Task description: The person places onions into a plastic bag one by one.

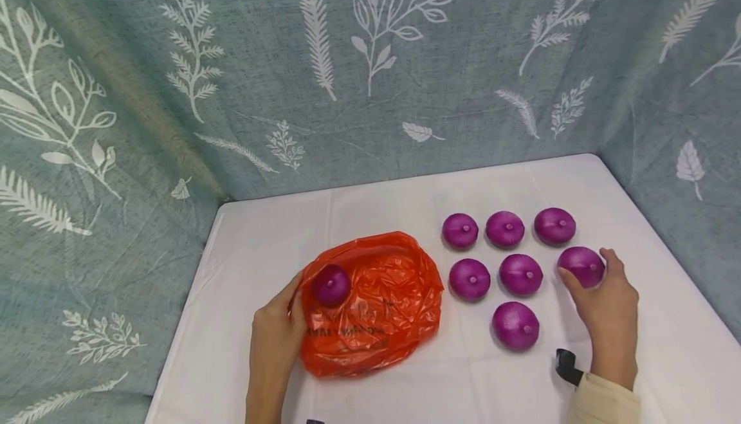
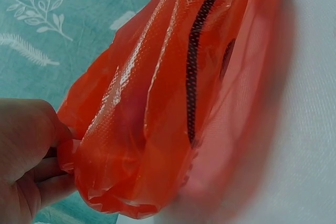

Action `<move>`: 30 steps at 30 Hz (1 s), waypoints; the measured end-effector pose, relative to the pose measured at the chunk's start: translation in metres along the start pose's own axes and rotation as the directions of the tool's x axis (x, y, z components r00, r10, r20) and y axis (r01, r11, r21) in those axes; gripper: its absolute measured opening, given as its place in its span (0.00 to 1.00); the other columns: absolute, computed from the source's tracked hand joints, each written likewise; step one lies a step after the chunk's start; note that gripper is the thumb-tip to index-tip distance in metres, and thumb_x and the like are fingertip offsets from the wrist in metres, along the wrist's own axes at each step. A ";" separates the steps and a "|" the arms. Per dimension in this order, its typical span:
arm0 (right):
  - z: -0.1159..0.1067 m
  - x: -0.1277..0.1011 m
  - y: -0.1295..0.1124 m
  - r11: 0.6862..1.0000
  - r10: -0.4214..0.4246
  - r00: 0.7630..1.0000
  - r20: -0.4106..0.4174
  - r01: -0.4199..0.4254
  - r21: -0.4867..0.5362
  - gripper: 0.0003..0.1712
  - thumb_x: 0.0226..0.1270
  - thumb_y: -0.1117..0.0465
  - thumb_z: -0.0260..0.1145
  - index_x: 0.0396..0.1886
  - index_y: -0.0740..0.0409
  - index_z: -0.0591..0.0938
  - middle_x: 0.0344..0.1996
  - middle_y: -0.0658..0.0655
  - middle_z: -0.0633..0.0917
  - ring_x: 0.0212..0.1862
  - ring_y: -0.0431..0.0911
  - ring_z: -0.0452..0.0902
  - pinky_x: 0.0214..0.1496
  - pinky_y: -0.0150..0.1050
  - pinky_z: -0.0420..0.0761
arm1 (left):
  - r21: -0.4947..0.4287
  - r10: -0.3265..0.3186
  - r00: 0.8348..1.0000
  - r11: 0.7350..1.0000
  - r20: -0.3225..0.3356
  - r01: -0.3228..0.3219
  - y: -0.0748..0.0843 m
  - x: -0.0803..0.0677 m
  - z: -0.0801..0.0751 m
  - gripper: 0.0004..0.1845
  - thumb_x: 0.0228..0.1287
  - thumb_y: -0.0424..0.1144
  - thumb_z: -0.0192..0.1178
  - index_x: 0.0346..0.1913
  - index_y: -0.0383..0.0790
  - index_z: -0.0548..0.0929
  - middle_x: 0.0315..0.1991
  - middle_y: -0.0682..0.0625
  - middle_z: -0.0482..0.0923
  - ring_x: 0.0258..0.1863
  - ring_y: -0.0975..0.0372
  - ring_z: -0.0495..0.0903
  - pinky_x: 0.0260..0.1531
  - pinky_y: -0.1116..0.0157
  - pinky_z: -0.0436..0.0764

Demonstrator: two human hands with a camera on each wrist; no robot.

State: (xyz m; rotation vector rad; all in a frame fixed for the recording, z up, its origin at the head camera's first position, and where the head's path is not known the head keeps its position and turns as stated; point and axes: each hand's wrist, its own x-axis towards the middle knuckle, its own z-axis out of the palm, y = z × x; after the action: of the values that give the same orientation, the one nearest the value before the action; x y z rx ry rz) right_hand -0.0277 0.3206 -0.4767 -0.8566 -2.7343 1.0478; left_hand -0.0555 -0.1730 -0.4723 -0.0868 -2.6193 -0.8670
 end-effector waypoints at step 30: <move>0.011 0.003 0.003 0.999 0.037 0.995 -0.091 -0.036 0.016 0.51 0.73 0.47 0.70 0.82 0.69 0.58 0.74 0.78 0.67 0.74 0.74 0.64 0.74 0.67 0.67 | 0.000 0.008 0.999 1.000 -0.032 -0.008 0.001 -0.001 0.001 0.20 0.75 0.28 0.62 0.67 0.33 0.83 0.57 0.36 0.86 0.48 0.47 0.91 0.43 0.52 0.90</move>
State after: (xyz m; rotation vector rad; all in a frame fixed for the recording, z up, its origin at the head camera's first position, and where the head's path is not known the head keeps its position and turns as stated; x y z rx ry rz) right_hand -0.0321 0.3175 -0.4877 -0.9312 -2.6429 1.0073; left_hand -0.0548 -0.1718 -0.4730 -0.0819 -2.5872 -0.8589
